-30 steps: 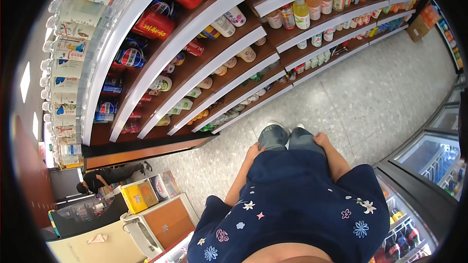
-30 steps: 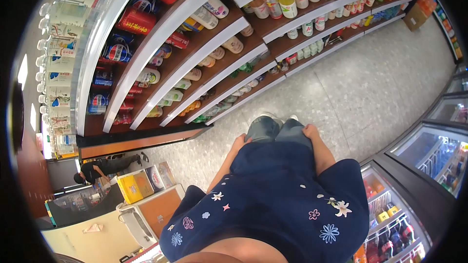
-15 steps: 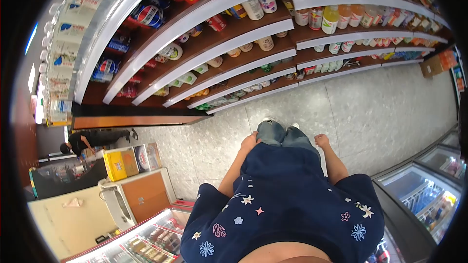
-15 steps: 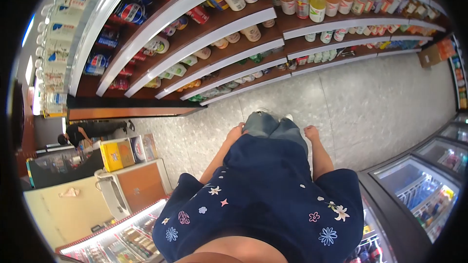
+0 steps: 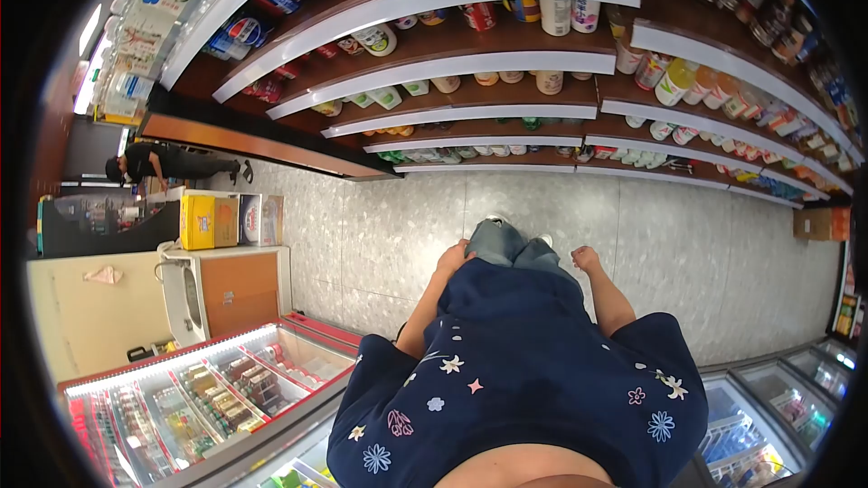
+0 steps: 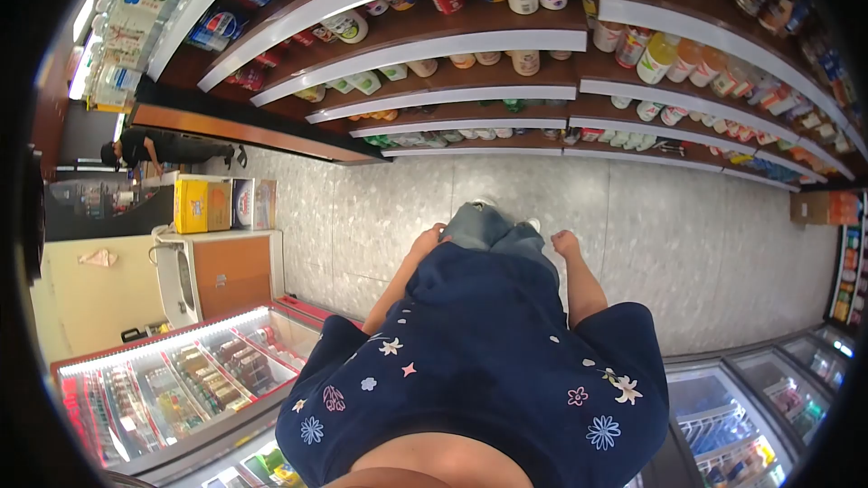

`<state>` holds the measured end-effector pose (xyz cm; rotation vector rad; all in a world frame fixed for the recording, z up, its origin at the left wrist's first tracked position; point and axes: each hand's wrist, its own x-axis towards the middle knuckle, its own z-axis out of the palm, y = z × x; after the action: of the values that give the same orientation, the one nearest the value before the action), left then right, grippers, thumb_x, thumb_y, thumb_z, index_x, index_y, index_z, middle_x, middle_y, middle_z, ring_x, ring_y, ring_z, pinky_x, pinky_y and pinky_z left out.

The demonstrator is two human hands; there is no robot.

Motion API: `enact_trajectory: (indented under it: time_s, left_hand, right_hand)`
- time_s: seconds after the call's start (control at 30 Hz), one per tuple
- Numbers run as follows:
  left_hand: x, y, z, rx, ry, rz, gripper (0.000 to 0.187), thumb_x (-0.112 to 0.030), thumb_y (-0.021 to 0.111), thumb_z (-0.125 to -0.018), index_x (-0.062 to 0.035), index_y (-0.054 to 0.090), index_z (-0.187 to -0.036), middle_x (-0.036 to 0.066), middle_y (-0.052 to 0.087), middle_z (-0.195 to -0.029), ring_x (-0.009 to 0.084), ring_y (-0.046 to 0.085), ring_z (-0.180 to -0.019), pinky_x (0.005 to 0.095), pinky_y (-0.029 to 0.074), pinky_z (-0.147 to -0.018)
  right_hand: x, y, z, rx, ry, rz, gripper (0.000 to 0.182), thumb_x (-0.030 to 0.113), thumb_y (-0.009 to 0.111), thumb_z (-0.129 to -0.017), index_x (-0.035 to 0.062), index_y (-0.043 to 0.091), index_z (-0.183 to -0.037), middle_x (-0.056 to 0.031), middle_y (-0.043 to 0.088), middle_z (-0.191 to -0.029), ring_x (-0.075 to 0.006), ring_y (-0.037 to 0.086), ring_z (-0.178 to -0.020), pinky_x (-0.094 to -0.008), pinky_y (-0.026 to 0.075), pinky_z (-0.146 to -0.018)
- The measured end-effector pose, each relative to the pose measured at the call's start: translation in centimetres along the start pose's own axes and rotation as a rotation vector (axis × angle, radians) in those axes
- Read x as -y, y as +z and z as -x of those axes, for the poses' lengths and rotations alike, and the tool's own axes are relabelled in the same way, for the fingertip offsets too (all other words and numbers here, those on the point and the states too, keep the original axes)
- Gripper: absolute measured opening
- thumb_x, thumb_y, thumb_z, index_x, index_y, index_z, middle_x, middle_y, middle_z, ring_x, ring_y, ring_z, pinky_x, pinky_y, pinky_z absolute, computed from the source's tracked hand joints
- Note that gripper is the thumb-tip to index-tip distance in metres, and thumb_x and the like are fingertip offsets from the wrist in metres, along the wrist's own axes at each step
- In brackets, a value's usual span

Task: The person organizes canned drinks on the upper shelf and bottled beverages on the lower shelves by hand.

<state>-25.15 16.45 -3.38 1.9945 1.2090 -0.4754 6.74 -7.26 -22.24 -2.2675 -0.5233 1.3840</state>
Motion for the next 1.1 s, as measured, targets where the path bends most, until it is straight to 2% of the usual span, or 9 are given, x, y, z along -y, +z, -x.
enact_trajectory:
  time_s: [0.13,0.23,0.33,0.43,0.53,0.63,0.87,1.1]
  left_hand:
    - [0.8,0.5,0.8,-0.022,-0.052,0.068,0.054,-0.039,0.062,-0.086,-0.0050,0.051,-0.127,0.022,0.066,-0.107,0.0385,0.062,-0.103,0.0454,0.050,-0.087]
    - [1.2,0.9,1.1,-0.037,-0.054,0.066,0.055,-0.039,0.062,-0.086,-0.0036,0.051,-0.126,0.023,0.066,-0.106,0.0384,0.062,-0.103,0.0450,0.049,-0.088]
    - [1.1,0.9,1.0,-0.013,-0.035,0.044,0.055,-0.039,0.062,-0.086,-0.0021,0.052,-0.125,0.023,0.066,-0.106,0.0382,0.062,-0.103,0.0447,0.049,-0.089]
    - [0.2,0.3,0.5,0.026,-0.028,-0.009,0.054,-0.038,0.062,-0.087,-0.0014,0.052,-0.125,0.023,0.065,-0.108,0.0378,0.061,-0.104,0.0444,0.049,-0.090]
    - [-0.7,-0.3,0.0,0.073,-0.031,-0.098,0.051,-0.037,0.061,-0.087,-0.0023,0.053,-0.124,0.023,0.063,-0.113,0.0378,0.061,-0.106,0.0442,0.049,-0.091]
    - [-0.9,-0.5,-0.9,0.093,-0.010,-0.186,0.049,-0.036,0.061,-0.087,-0.0041,0.054,-0.123,0.023,0.061,-0.117,0.0379,0.061,-0.107,0.0444,0.049,-0.091]
    - [-0.8,-0.1,-1.4,0.073,0.026,-0.243,0.049,-0.038,0.061,-0.085,-0.0058,0.056,-0.122,0.022,0.061,-0.115,0.0375,0.060,-0.107,0.0459,0.050,-0.090]
    - [0.3,0.2,-1.3,0.059,0.022,-0.223,0.050,-0.038,0.061,-0.084,-0.0061,0.057,-0.123,0.023,0.058,-0.120,0.0382,0.060,-0.107,0.0453,0.049,-0.092]
  right_hand:
    - [0.8,-0.1,-1.8,0.072,-0.047,0.088,0.024,0.024,0.063,-0.080,0.0021,0.068,-0.087,-0.0084,0.068,-0.070,-0.0177,0.066,-0.058,-0.0320,0.051,-0.051]
    - [1.6,0.4,-2.5,0.018,-0.136,0.075,0.022,0.023,0.063,-0.079,0.0022,0.068,-0.086,-0.0092,0.068,-0.070,-0.0181,0.066,-0.058,-0.0322,0.052,-0.053]
    - [2.5,0.6,-1.9,0.008,-0.134,0.026,0.022,0.022,0.064,-0.079,0.0019,0.068,-0.085,-0.0100,0.069,-0.071,-0.0187,0.066,-0.059,-0.0323,0.053,-0.056]
    - [2.4,1.1,-1.5,0.004,-0.087,0.035,0.031,0.032,0.061,-0.075,0.0057,0.073,-0.086,-0.0186,0.070,-0.086,-0.0324,0.068,-0.087,-0.0400,0.053,-0.078]
    - [0.9,1.7,-1.3,0.016,-0.067,0.016,0.032,0.033,0.061,-0.075,0.0060,0.073,-0.088,-0.0199,0.069,-0.093,-0.0338,0.066,-0.092,-0.0406,0.052,-0.082]
    - [-1.3,2.4,-0.6,-0.101,-0.078,0.019,0.023,0.022,0.064,-0.078,0.0007,0.068,-0.086,-0.0114,0.069,-0.071,-0.0198,0.068,-0.061,-0.0330,0.054,-0.061]
    - [-5.5,2.1,1.1,-0.098,-0.001,0.086,0.026,0.025,0.064,-0.077,0.0012,0.069,-0.086,-0.0103,0.070,-0.073,-0.0203,0.069,-0.064,-0.0339,0.055,-0.065]
    - [-4.7,2.3,2.0,-0.077,0.001,0.106,0.024,0.023,0.064,-0.076,0.0013,0.069,-0.084,-0.0098,0.070,-0.072,-0.0200,0.069,-0.063,-0.0342,0.055,-0.064]
